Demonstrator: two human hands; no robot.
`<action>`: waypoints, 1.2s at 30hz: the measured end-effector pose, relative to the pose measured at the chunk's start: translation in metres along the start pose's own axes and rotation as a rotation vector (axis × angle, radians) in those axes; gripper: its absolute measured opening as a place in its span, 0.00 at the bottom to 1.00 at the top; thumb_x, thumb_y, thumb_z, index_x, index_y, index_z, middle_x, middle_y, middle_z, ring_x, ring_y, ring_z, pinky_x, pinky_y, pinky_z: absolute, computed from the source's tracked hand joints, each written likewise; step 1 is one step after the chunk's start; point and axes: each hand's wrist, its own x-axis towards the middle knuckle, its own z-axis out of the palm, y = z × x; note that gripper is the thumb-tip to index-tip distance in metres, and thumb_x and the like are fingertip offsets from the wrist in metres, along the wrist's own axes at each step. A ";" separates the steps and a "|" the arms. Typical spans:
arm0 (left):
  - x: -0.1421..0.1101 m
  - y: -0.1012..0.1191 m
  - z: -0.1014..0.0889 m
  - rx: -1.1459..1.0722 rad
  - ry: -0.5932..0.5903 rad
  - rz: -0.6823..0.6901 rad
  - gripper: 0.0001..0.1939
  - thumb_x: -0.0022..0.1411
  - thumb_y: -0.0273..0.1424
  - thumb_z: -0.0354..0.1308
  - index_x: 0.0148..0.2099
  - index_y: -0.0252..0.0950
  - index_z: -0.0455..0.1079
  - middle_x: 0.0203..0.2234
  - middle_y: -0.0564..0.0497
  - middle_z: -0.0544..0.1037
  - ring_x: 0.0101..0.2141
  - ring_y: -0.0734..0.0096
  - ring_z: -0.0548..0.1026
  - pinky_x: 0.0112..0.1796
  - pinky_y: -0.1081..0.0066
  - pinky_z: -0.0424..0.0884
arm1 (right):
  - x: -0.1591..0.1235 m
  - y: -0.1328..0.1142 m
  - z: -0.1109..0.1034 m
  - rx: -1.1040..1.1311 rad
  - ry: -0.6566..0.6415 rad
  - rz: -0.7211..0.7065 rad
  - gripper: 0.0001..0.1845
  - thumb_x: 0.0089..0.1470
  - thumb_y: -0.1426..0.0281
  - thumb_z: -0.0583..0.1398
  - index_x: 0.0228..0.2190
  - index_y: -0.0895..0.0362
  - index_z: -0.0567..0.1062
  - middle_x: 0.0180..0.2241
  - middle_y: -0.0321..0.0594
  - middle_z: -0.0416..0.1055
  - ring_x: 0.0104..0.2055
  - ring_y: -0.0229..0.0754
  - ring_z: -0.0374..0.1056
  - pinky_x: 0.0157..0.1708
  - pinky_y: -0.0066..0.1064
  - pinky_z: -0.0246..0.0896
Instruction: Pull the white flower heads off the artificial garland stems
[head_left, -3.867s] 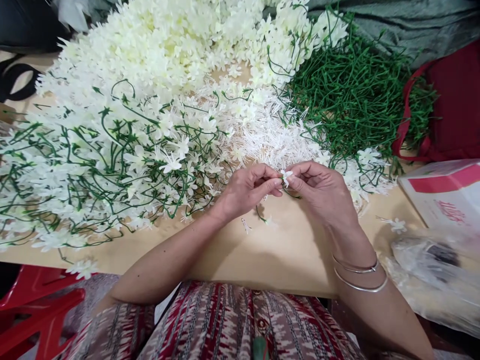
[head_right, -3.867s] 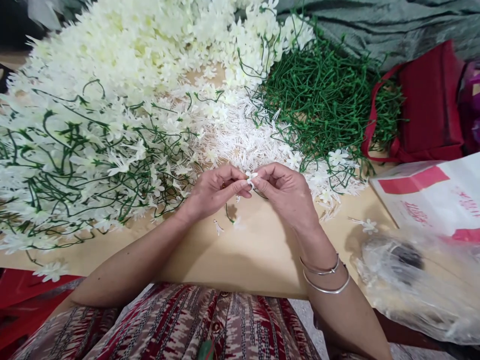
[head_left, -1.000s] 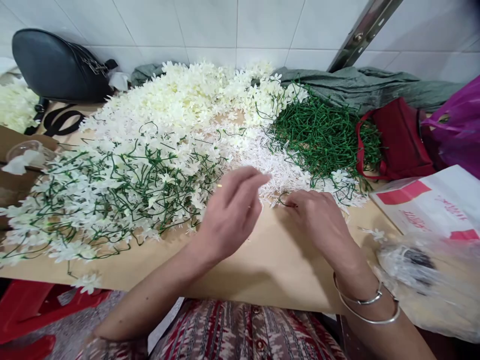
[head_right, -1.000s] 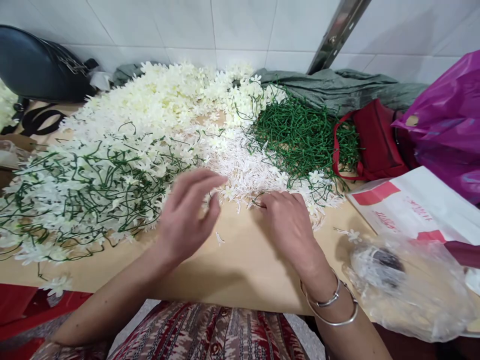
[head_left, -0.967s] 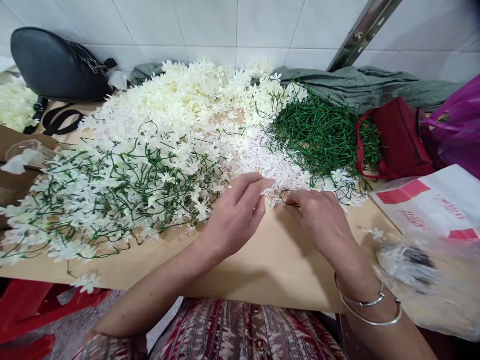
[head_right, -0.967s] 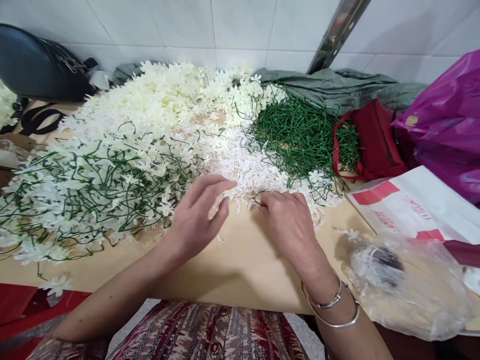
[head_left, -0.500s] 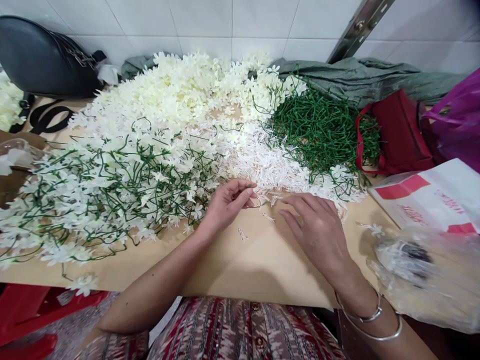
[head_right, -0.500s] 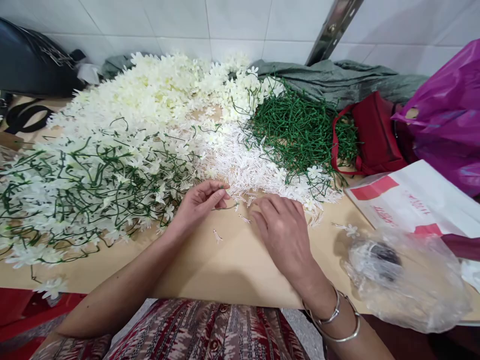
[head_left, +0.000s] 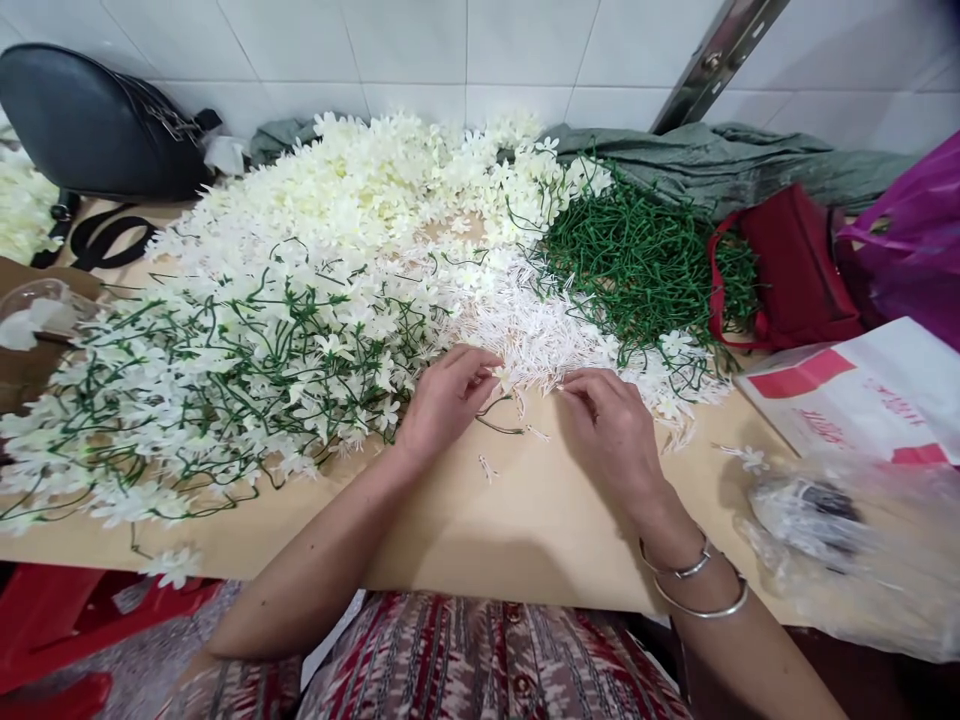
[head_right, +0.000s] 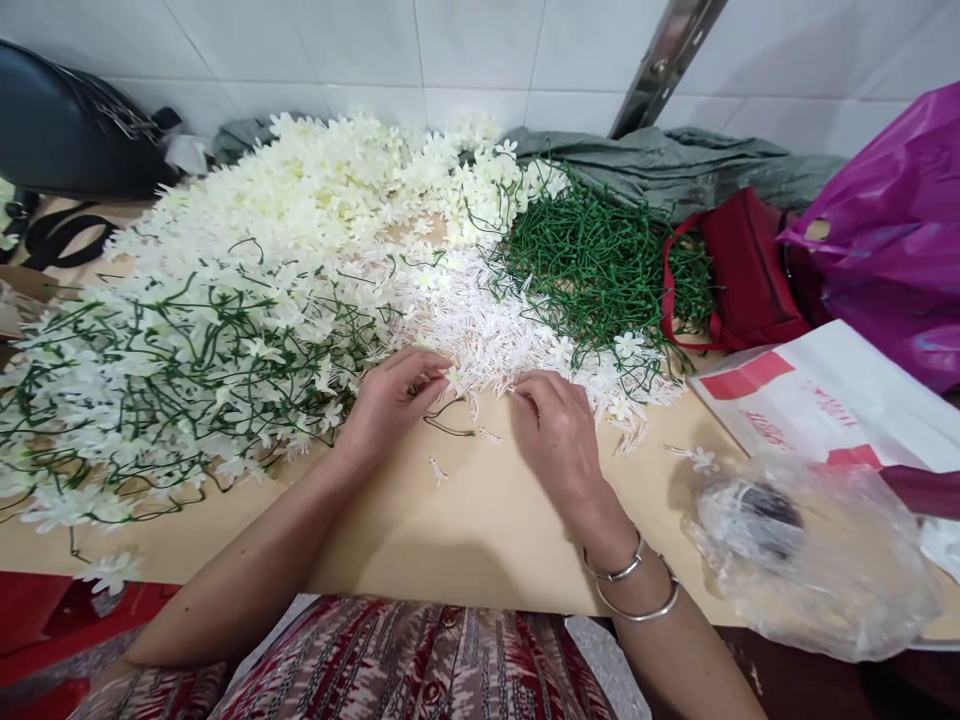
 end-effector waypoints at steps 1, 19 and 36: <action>0.000 -0.001 0.004 0.061 0.012 0.011 0.10 0.68 0.26 0.60 0.50 0.36 0.76 0.45 0.45 0.79 0.36 0.71 0.79 0.41 0.70 0.77 | -0.001 0.001 0.000 0.025 0.028 -0.009 0.07 0.64 0.74 0.58 0.34 0.52 0.74 0.40 0.42 0.81 0.44 0.49 0.77 0.46 0.42 0.66; 0.004 0.007 0.030 -0.178 0.275 -0.097 0.06 0.65 0.34 0.64 0.40 0.38 0.72 0.29 0.55 0.79 0.27 0.77 0.74 0.32 0.76 0.70 | 0.002 0.005 -0.004 0.133 0.179 -0.058 0.08 0.65 0.70 0.60 0.39 0.52 0.81 0.37 0.43 0.80 0.40 0.48 0.78 0.42 0.43 0.73; 0.003 0.005 0.039 -0.201 0.138 -0.077 0.07 0.69 0.34 0.63 0.45 0.37 0.76 0.35 0.51 0.83 0.33 0.75 0.81 0.36 0.77 0.76 | 0.001 -0.013 0.001 0.222 0.229 -0.287 0.14 0.60 0.82 0.63 0.37 0.48 0.72 0.28 0.32 0.77 0.31 0.43 0.72 0.34 0.40 0.64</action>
